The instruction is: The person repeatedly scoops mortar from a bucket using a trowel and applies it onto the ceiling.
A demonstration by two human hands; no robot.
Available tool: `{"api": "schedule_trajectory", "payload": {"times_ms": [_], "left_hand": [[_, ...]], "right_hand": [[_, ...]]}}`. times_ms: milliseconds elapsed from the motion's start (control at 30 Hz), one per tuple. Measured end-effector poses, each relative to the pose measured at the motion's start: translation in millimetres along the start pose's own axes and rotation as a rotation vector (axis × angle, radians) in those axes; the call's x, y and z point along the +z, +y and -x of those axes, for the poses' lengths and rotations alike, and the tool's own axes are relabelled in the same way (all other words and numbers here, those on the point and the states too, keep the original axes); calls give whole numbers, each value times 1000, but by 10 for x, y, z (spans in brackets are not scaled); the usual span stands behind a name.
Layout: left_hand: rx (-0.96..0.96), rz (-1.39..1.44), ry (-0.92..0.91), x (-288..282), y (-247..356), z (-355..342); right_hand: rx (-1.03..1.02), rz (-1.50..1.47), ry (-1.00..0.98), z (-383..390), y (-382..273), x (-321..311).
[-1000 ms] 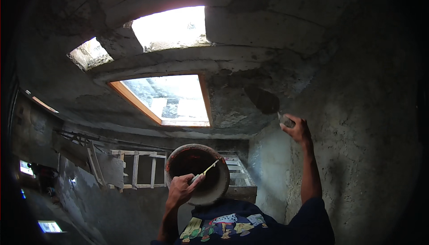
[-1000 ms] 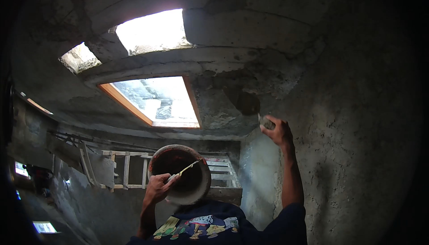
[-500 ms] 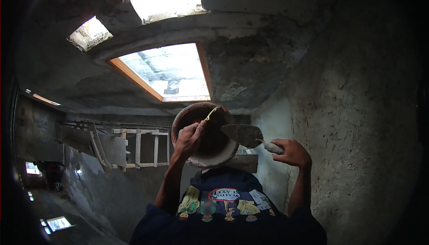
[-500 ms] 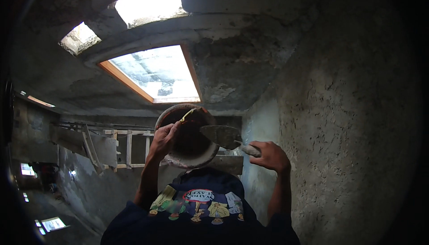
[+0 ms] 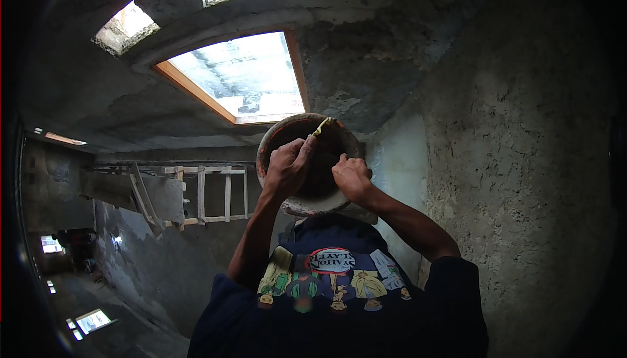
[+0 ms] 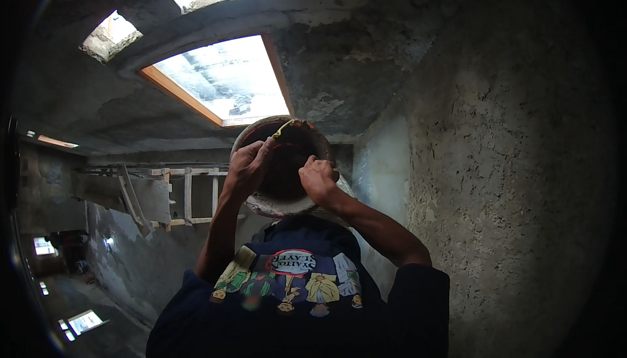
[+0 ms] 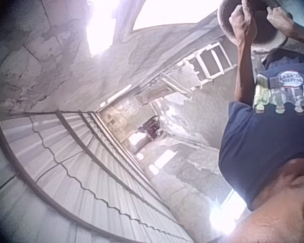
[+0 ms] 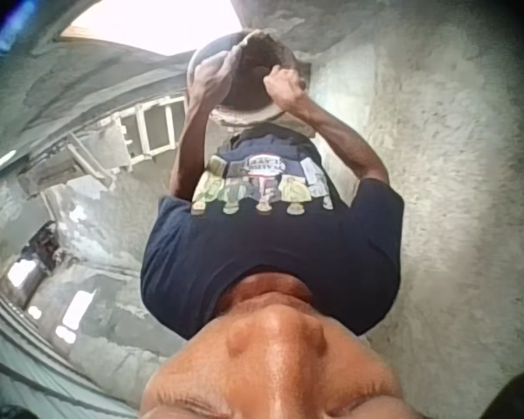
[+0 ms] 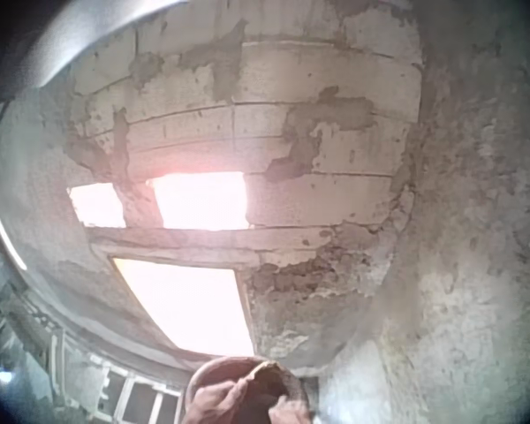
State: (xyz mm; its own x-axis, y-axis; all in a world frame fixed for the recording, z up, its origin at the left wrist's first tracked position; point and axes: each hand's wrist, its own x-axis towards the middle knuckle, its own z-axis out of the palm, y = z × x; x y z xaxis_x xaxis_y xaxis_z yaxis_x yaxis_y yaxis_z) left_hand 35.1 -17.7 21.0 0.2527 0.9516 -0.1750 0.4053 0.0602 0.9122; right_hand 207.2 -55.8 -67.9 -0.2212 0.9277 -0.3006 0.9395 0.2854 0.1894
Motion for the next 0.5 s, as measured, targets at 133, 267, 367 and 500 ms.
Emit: {"api": "schedule_trajectory", "payload": {"times_ms": [133, 267, 367, 500], "left_hand": [[18, -33, 54, -3, 6, 3], [100, -57, 106, 27, 13, -7], [41, -31, 82, 33, 93, 7], [77, -48, 80, 58, 150, -4]], "right_hand": [[-203, -172, 1, 3, 15, 13], [-157, -193, 49, 36, -46, 126], [-283, -438, -96, 50, -5, 67], [-422, -640, 189, 136, 45, 170]]}}
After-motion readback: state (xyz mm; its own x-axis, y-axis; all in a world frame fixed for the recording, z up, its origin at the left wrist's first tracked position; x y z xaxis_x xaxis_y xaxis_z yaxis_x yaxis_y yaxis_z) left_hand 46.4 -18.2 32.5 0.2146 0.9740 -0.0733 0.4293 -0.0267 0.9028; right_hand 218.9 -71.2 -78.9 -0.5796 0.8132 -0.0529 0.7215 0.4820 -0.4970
